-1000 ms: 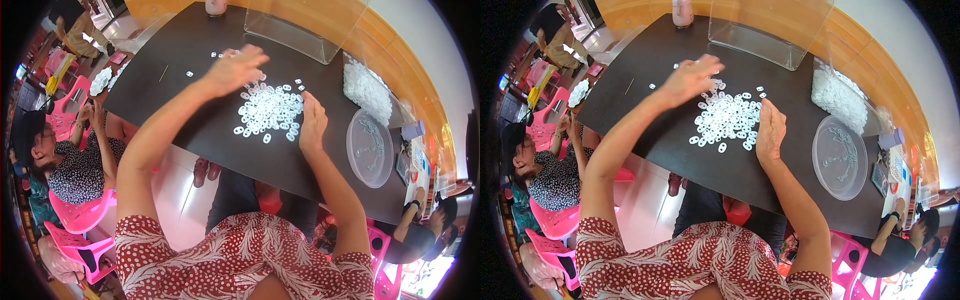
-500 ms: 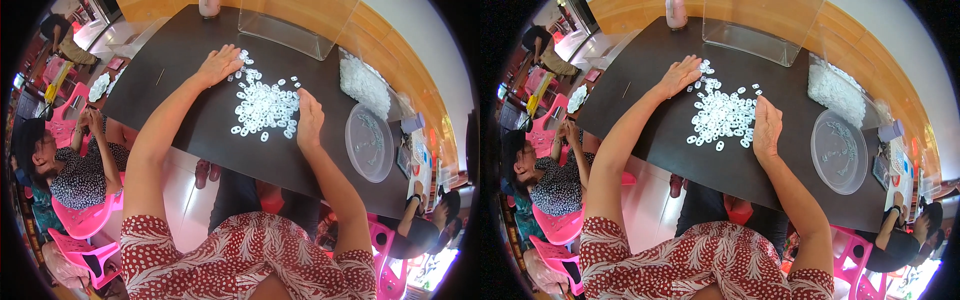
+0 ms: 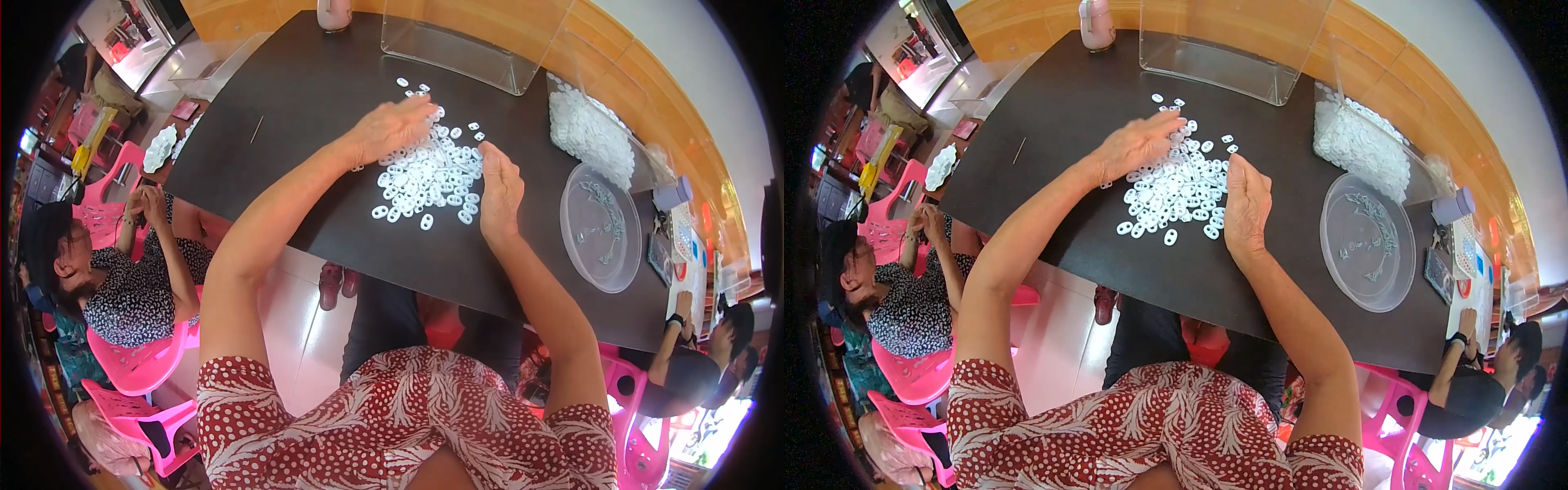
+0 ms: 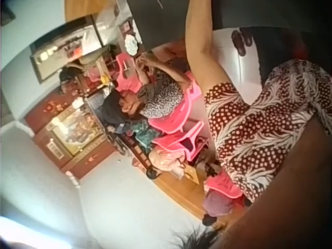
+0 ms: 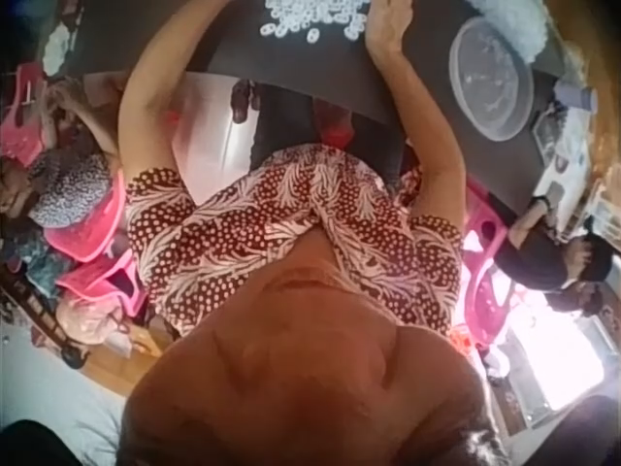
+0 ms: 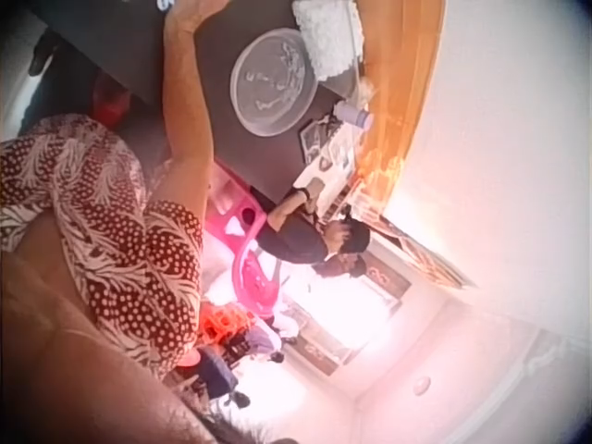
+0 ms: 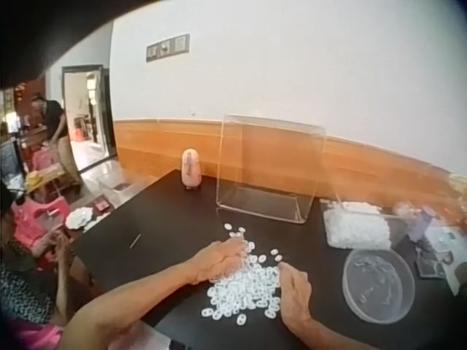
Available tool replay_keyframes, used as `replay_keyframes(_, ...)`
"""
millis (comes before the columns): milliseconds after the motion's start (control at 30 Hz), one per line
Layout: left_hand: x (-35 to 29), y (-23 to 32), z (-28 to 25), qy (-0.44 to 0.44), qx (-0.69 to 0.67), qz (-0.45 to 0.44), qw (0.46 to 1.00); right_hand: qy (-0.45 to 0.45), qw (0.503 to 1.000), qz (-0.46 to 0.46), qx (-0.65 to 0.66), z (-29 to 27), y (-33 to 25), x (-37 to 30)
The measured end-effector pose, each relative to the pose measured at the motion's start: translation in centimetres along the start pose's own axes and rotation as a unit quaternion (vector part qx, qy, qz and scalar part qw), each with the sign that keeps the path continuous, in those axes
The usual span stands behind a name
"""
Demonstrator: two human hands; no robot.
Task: Assembling small plastic button-like components by hand at a workbench.
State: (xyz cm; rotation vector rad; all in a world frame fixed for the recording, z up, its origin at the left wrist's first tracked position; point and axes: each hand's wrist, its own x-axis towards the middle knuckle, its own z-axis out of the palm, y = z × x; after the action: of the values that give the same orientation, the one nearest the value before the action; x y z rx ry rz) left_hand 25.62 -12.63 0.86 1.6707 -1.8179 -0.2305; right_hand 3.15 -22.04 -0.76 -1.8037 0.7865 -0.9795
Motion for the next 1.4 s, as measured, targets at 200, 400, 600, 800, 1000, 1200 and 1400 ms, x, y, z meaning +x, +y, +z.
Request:
replay_keyframes(200,3.5,-4.3,-1.4,0.008,0.086,-0.121,0.989,-0.001,1.000,0.003,0.003,0.4,-0.3,-0.2)
replay_keyframes(400,3.9,-2.0,0.7,-0.068,0.082,-0.084,0.991,0.000,1.000,-0.011,-0.010,0.3,-0.5,-0.1)
replay_keyframes(600,0.5,2.4,-0.4,-0.016,-0.143,-0.077,0.987,0.029,0.999,-0.027,-0.023,0.1,0.2,0.3)
replay_keyframes(800,-6.7,1.7,-2.0,0.094,-0.003,-0.154,0.984,0.014,1.000,-0.023,0.005,0.5,0.3,-0.1)
replay_keyframes(1000,-5.5,5.4,2.4,0.105,0.046,-0.136,0.984,0.017,0.999,-0.035,0.023,0.3,0.7,0.3)
replay_keyframes(1200,-3.9,6.6,3.6,0.189,-0.092,-0.137,0.968,0.041,0.997,-0.044,0.058,0.8,1.5,0.5)
replay_keyframes(1400,-8.0,10.0,0.8,0.337,0.107,-0.157,0.922,0.005,0.990,-0.011,0.138,0.2,1.3,0.5)
